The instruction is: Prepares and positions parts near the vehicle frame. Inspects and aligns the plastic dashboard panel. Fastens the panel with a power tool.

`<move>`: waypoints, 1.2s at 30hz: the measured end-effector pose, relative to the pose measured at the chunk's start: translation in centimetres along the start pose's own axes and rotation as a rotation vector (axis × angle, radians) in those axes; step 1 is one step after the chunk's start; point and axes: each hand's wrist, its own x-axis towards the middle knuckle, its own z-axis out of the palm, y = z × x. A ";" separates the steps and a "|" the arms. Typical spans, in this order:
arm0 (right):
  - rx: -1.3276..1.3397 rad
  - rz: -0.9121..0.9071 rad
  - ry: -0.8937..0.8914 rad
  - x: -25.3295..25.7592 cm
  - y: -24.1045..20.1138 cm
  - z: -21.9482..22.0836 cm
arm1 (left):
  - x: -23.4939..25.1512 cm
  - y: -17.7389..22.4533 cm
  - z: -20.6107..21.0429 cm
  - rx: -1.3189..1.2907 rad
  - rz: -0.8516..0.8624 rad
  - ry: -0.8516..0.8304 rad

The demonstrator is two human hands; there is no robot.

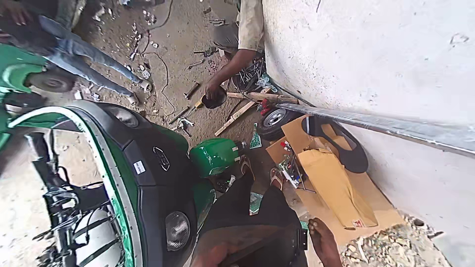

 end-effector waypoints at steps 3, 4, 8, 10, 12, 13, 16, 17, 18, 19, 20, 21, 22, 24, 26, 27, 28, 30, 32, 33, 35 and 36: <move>0.015 0.018 -0.398 -5.7 -5.8 4.8 | -1.5 -1.7 -2.2 -0.024 0.205 0.033; 0.012 0.027 -0.498 -6.9 -7.0 6.6 | -1.8 -1.7 -3.0 -0.033 0.245 0.040; 0.028 0.083 -0.622 -10.1 -10.4 16.5 | -3.0 -1.7 -7.6 -0.107 0.405 0.095; -0.032 0.087 -0.530 -10.3 -11.0 22.2 | -3.4 -2.6 -10.3 -0.151 0.480 0.174; -0.205 0.039 -0.527 -9.3 -11.4 28.4 | -3.8 -4.0 -12.7 -0.190 0.537 0.271; -0.306 0.019 -0.546 -9.0 -11.5 31.0 | -4.5 -4.8 -13.4 -0.211 0.547 0.322; -0.489 -0.037 -0.683 -7.4 -12.4 38.9 | -6.5 -6.1 -16.3 -0.230 0.546 0.438; -0.533 -0.049 -0.720 -6.7 -12.6 41.1 | -7.1 -6.2 -17.4 -0.243 0.531 0.451; -0.572 -0.053 -0.745 -5.9 -12.6 43.0 | -7.8 -6.3 -18.2 -0.268 0.512 0.449; -0.609 -0.045 -0.766 -4.5 -12.6 45.1 | -8.0 -6.4 -19.1 -0.293 0.504 0.449; -0.647 -0.021 -0.768 -2.6 -12.4 47.1 | -8.0 -6.6 -19.8 -0.317 0.502 0.457; -0.694 0.007 -0.748 -0.6 -12.0 49.1 | -7.9 -6.7 -20.5 -0.336 0.499 0.467; -0.752 0.031 -0.708 1.4 -11.5 51.1 | -7.7 -6.9 -21.1 -0.348 0.493 0.483; -0.855 0.045 -0.626 5.1 -10.2 54.7 | -7.5 -7.1 -22.1 -0.373 0.457 0.522; -0.905 0.041 -0.587 9.0 -9.6 58.5 | -6.9 -6.9 -23.7 -0.393 0.422 0.562; -0.938 0.031 -0.579 10.8 -9.4 60.2 | -6.6 -6.8 -24.4 -0.404 0.401 0.587; -0.986 0.016 -0.577 12.6 -9.2 62.0 | -6.2 -6.6 -25.2 -0.418 0.380 0.615; -1.109 -0.016 -0.581 15.7 -8.4 65.9 | -4.9 -6.1 -26.9 -0.441 0.336 0.672; -1.244 -0.017 -0.592 18.4 -7.9 69.7 | -2.9 -5.1 -28.8 -0.478 0.296 0.719; -1.315 -0.017 -0.613 19.9 -7.8 71.7 | -1.3 -4.4 -29.8 -0.497 0.277 0.738; -1.424 0.004 -0.659 22.1 -6.9 73.2 | 0.6 -2.5 -31.3 -0.544 0.207 0.746; -1.441 -0.024 -0.705 23.3 -6.4 74.9 | 2.1 -1.9 -32.4 -0.573 0.195 0.754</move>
